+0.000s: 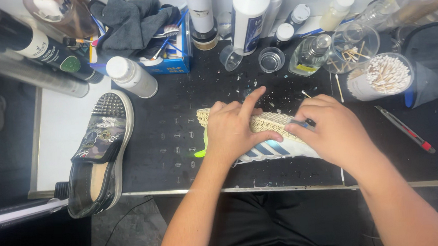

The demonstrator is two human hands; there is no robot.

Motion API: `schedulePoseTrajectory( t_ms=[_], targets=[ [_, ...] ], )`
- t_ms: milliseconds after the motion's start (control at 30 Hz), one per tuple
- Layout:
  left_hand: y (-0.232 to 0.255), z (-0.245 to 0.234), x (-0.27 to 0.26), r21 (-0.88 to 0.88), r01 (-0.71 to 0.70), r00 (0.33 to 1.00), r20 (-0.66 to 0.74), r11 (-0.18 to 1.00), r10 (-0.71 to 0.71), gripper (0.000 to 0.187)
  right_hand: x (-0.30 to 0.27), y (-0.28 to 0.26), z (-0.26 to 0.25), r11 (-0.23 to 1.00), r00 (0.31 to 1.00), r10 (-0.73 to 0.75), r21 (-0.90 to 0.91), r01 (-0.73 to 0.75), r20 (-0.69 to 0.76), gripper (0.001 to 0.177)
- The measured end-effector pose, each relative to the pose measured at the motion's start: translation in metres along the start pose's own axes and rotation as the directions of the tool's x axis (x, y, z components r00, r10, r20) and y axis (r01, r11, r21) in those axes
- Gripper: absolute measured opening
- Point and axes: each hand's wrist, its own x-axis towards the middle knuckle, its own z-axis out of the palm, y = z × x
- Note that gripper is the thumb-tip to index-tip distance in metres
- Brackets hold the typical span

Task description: The person scrubs the sole of a white sneaker with a blue abrasive pad, focusing on the textured outsole and the honeycomb midsole. The person repeatedly rubs the pad across the shoe's bottom surface to remove dirt or residue.

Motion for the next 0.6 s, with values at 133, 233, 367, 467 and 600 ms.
schedulePoseTrajectory(
  t_ms=[133,233,367,467,600],
  targets=[
    [0.001,0.0,-0.001,-0.004,0.011,1.0,0.015,1.0,-0.011,0.104,0.002,0.005,0.005,0.999,1.0,0.009,0.043,-0.01,0.015,0.022],
    [0.002,-0.002,0.001,-0.002,0.01,1.0,0.0,1.0,-0.01,0.103,0.021,0.002,0.021,1.0,0.999,0.011,0.013,-0.011,0.037,0.025],
    [0.001,-0.001,0.001,0.018,0.022,1.0,-0.005,1.0,-0.022,0.102,0.036,-0.003,0.036,0.999,0.998,0.021,0.034,-0.023,0.06,0.022],
    [0.002,-0.001,0.0,-0.005,0.011,1.0,0.008,1.0,-0.011,0.103,0.031,-0.003,0.025,0.997,0.991,0.075,-0.004,-0.075,0.112,0.027],
    [0.0,0.0,0.001,0.001,-0.004,1.0,0.012,1.0,0.004,0.099,0.017,0.001,-0.001,0.989,0.971,0.146,-0.044,-0.141,0.188,0.024]
  ],
)
